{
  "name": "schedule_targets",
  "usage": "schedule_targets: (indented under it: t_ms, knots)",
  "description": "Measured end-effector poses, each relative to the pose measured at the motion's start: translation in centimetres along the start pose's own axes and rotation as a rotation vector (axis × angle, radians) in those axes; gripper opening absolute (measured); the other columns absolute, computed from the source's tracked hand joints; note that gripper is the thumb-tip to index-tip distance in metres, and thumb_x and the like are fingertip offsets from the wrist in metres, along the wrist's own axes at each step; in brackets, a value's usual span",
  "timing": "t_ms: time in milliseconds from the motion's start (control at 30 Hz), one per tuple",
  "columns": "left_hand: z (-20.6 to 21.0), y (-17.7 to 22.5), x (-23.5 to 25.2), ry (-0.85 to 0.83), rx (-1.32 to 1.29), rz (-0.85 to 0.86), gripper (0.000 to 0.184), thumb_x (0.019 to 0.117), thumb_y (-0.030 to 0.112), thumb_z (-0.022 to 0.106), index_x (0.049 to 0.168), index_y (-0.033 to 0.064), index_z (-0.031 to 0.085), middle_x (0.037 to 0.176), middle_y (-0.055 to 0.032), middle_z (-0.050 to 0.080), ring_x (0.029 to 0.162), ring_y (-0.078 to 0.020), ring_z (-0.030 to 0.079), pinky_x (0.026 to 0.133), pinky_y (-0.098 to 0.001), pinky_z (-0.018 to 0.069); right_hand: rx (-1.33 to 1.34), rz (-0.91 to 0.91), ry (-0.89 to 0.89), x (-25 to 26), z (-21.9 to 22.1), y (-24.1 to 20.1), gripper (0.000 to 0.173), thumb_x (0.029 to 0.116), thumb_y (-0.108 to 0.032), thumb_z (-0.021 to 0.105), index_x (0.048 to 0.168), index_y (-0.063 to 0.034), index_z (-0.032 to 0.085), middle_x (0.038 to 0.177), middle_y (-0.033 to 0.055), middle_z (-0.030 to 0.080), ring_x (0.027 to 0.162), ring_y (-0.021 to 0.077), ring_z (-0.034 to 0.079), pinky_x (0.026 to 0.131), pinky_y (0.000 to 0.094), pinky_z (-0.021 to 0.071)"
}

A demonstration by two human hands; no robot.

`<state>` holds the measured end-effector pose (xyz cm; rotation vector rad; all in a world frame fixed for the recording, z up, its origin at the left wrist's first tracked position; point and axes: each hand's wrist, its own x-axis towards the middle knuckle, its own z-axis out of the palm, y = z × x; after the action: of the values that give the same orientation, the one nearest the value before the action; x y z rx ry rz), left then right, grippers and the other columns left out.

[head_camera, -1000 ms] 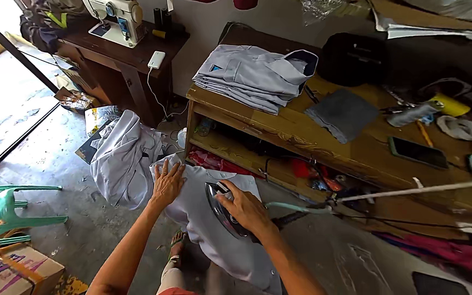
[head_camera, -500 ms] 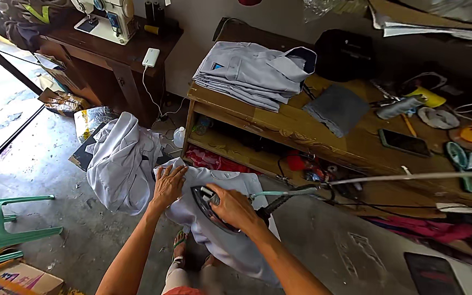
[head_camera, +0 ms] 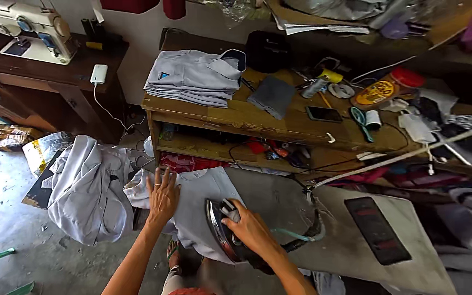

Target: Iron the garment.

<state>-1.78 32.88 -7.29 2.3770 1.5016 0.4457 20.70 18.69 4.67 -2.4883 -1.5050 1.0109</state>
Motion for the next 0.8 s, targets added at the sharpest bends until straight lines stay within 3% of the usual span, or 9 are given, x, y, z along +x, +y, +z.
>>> schedule_targets:
  t_ms: [67,167,233,300,500,633,800]
  knots:
    - [1.7,0.5,1.8,-0.085,-0.013,0.086,0.053,0.1068,0.045,0.038,0.152,0.0224,0.052,0.163,-0.0081,0.041,0.155,-0.042,0.025,0.118,-0.0761,0.0102,0.028,0.034,0.045,2.6,-0.3,-0.6,0.065,0.0943,-0.04,0.07,0.152,-0.0194,0.047,0.113,0.0197,0.072,0.102,0.0391,0.07,0.089,0.06,0.0539]
    - [2.7,-0.3,3.3,-0.3,0.023,0.075,0.058,0.1077,0.053,0.031,0.16,0.0295,0.037,0.166,-0.0093,0.036,0.156,-0.041,0.023,0.12,-0.0745,0.0062,0.029,0.087,0.078,5.8,-0.7,-1.8,0.063,0.0954,-0.037,0.068,0.151,-0.0153,0.047,0.116,0.0203,0.07,0.106,0.0391,0.069,0.091,0.0595,0.0531]
    - [2.6,-0.9,3.4,-0.363,0.026,0.068,0.058,0.1077,0.054,0.03,0.161,0.0319,0.035,0.163,-0.0101,0.041,0.151,-0.0394,0.034,0.12,-0.0716,0.0126,0.011,0.085,0.064,6.5,-0.8,-2.1,0.06,0.0952,-0.034,0.066,0.149,-0.0153,0.048,0.117,0.0199,0.07,0.108,0.039,0.068,0.091,0.06,0.0527]
    - [2.7,-1.2,3.5,-0.349,0.01,0.083,0.057,0.1075,0.054,0.03,0.16,0.0312,0.038,0.157,-0.0117,0.048,0.145,-0.0392,0.043,0.12,-0.0692,0.0179,-0.044,0.037,0.034,5.6,-0.3,-1.8,0.056,0.0944,-0.032,0.066,0.147,-0.0187,0.052,0.114,0.0201,0.071,0.105,0.0401,0.069,0.089,0.0619,0.0528]
    - [3.1,-1.5,3.3,-0.306,0.016,0.1,0.058,0.1074,0.055,0.028,0.159,0.0315,0.039,0.155,-0.0106,0.051,0.142,-0.0371,0.046,0.119,-0.0674,0.0205,-0.256,-0.123,-0.162,-0.1,1.6,0.0,0.054,0.0937,-0.033,0.064,0.147,-0.0336,0.054,0.101,0.0174,0.074,0.093,0.0409,0.071,0.078,0.0615,0.0538]
    - [3.1,-1.5,3.4,-0.317,0.017,0.094,0.058,0.1074,0.055,0.028,0.159,0.0326,0.038,0.156,-0.0089,0.05,0.144,-0.0349,0.045,0.12,-0.0654,0.0197,-0.186,0.023,-0.031,-0.1,1.9,0.4,0.054,0.0938,-0.031,0.064,0.147,-0.0291,0.054,0.099,0.0172,0.075,0.091,0.0398,0.072,0.078,0.0598,0.055]
    - [3.3,-1.4,3.3,-0.296,0.019,0.094,0.057,0.1071,0.056,0.028,0.158,0.033,0.04,0.156,-0.0062,0.05,0.143,-0.0329,0.046,0.12,-0.0638,0.0209,-0.008,0.233,0.088,-0.5,2.0,1.7,0.061,0.093,-0.033,0.072,0.15,-0.0241,0.051,0.108,0.0181,0.074,0.098,0.0394,0.072,0.085,0.0601,0.0546]
